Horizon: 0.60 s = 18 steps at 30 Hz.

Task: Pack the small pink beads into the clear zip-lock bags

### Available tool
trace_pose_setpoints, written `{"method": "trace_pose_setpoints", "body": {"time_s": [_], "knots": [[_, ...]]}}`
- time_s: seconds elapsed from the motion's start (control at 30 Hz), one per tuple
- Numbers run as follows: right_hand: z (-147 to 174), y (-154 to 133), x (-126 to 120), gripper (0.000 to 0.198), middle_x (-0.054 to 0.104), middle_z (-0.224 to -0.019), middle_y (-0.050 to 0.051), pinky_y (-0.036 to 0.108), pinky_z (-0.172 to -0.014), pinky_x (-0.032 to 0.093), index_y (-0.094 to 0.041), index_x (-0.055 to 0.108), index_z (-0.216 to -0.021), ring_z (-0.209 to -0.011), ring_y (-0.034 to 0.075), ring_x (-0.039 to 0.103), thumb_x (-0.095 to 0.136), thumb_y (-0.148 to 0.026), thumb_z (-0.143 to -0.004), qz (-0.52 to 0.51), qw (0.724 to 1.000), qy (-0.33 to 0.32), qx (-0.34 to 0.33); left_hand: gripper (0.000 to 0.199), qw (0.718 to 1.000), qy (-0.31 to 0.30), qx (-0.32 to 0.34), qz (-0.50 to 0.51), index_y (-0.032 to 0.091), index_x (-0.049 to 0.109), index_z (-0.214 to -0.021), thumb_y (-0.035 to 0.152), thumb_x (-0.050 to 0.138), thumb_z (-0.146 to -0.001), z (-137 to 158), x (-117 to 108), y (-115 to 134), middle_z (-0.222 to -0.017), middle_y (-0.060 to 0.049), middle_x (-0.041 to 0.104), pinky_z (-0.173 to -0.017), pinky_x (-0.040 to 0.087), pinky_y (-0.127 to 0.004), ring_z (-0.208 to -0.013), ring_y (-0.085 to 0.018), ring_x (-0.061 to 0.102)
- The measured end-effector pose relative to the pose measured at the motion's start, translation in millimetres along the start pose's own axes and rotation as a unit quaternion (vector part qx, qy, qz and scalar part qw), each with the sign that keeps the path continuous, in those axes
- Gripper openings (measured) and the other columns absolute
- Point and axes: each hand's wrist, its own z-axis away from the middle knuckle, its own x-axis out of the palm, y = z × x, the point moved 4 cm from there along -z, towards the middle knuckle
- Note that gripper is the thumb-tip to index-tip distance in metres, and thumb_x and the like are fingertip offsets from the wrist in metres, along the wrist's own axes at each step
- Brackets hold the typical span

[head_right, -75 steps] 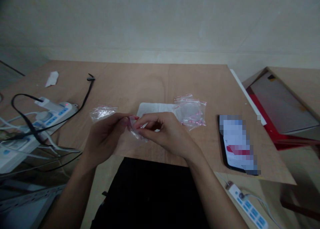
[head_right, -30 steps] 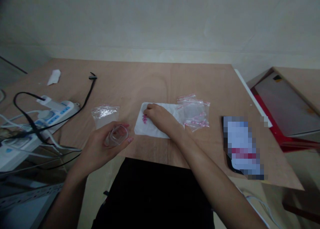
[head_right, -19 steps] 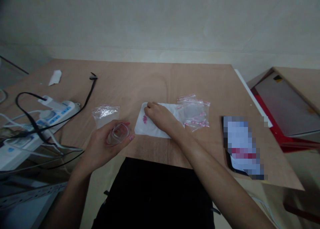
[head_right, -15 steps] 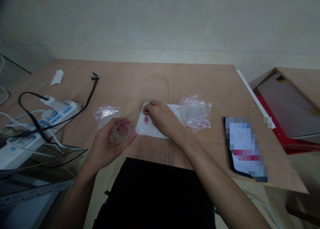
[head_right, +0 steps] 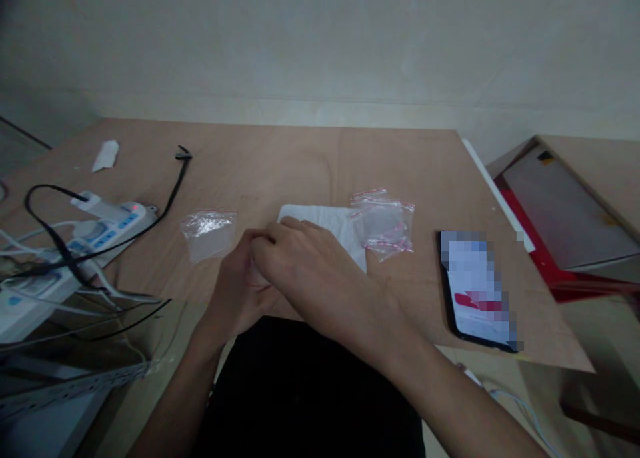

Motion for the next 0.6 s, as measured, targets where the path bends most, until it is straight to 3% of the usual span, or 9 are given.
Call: {"method": "trace_pose_setpoints", "body": {"time_s": [0.2,0.43,0.6], "knots": [[1.8,2.7,1.0,0.015,0.068,-0.101,0.007,0.033,-0.079,0.047,-0.015,0.064,-0.098,-0.092,0.021,0.060,0.056,-0.005,-0.089,-0.005,1.000,-0.009,0.017,0.037,1.000,-0.002,-0.005,0.006,0.022,0.046,-0.102,0.021,0.065,-0.071,0.0,0.3,1.4,-0.099,-0.004,0.065,-0.075,0.052,-0.034,-0.088,-0.020,0.065],[2.8,7.1,3.5,0.018,0.069,-0.097,0.008,0.033,-0.076,0.049,-0.015,0.064,-0.105,-0.089,0.021,0.065,0.049,-0.012,-0.096,-0.064,0.994,0.005,0.085,0.031,1.000,0.000,-0.005,0.029,0.023,0.043,-0.091,0.025,0.067,-0.073,-0.9,1.6,0.9,-0.094,-0.002,0.062,-0.075,0.050,-0.032,-0.085,-0.018,0.063],[5.9,2.7,4.9,0.025,0.070,-0.099,0.009,0.035,-0.085,0.050,-0.015,0.070,-0.094,-0.097,0.022,0.063,0.049,-0.028,-0.098,-0.106,0.993,0.006,0.048,0.045,0.998,0.025,0.002,0.062,0.025,0.038,-0.101,0.028,0.069,-0.069,0.6,3.3,-4.8,-0.087,0.003,0.053,-0.065,0.048,-0.027,-0.075,-0.014,0.056]]}}
